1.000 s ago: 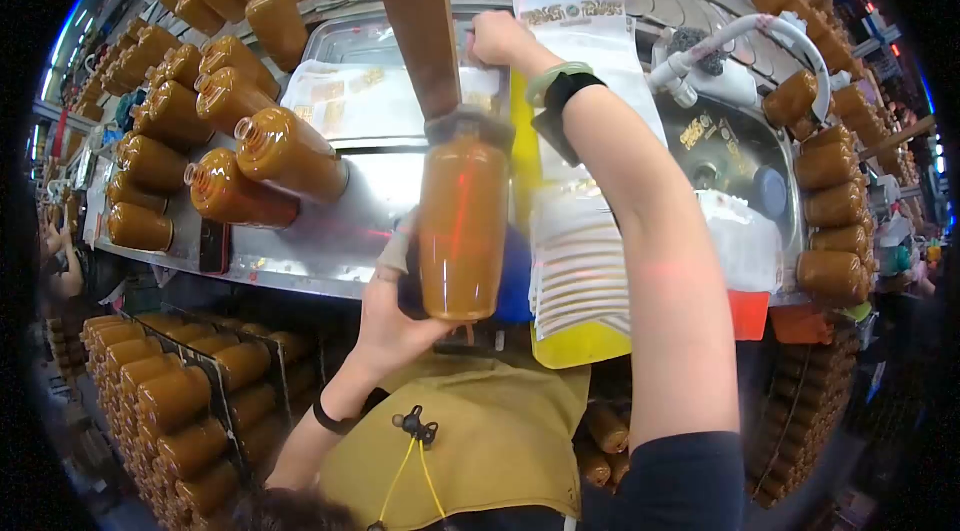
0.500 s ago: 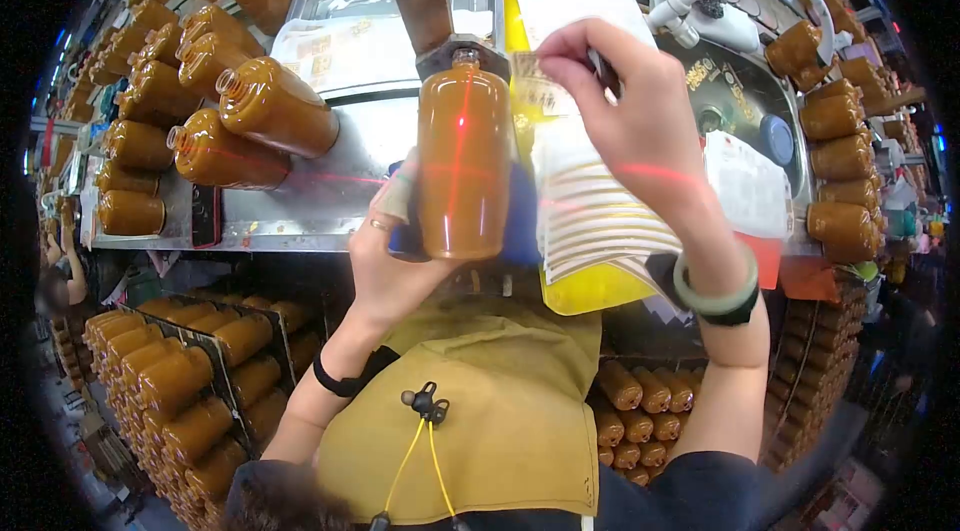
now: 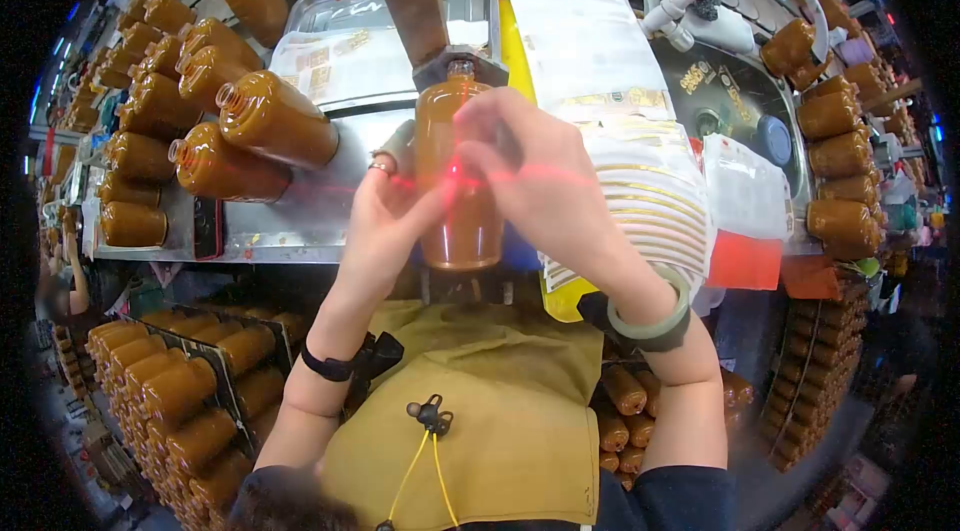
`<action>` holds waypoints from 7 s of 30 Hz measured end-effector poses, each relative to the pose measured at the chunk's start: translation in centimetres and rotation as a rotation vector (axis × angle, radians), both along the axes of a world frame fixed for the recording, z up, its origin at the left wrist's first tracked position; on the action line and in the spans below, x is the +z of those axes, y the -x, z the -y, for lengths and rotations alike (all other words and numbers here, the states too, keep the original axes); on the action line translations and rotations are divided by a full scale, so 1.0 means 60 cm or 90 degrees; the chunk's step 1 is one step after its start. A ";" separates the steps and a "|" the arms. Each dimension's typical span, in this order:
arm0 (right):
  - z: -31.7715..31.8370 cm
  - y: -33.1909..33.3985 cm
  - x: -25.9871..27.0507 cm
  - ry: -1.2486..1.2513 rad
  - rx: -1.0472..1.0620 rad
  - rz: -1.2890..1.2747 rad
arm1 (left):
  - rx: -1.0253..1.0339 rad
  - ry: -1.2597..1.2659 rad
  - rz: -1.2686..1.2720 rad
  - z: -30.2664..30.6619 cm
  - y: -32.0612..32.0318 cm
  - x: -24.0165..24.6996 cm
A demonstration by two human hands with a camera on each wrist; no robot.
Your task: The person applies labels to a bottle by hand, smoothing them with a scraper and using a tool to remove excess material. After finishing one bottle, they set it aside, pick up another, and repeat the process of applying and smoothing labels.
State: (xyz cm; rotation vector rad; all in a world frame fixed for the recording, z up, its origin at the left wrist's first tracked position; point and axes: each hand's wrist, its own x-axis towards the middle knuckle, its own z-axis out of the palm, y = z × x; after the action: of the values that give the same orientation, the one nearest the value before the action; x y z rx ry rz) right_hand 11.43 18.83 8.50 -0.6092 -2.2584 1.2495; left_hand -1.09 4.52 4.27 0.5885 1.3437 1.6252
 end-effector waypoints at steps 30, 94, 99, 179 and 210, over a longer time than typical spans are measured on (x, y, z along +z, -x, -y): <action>-0.004 0.020 -0.052 0.427 -0.100 -0.112 | -0.023 -0.049 0.067 0.001 0.006 -0.006; -0.014 0.019 -0.064 0.394 -0.102 -0.054 | -0.002 -0.061 0.082 -0.008 0.014 -0.011; -0.019 0.006 -0.043 0.414 -0.104 -0.021 | -0.002 -0.054 0.098 -0.009 0.015 -0.005; 0.020 -0.012 -0.077 0.538 -0.088 -0.120 | 0.049 -0.051 0.030 -0.031 0.013 -0.014; -0.004 -0.001 -0.068 0.488 -0.096 -0.084 | -0.017 -0.023 0.011 -0.009 0.010 -0.006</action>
State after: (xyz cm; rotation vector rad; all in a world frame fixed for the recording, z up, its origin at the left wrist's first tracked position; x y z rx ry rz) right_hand 11.50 19.05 4.40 -0.9028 -1.5427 2.0019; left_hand -1.68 5.06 3.93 0.6107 1.2912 1.6328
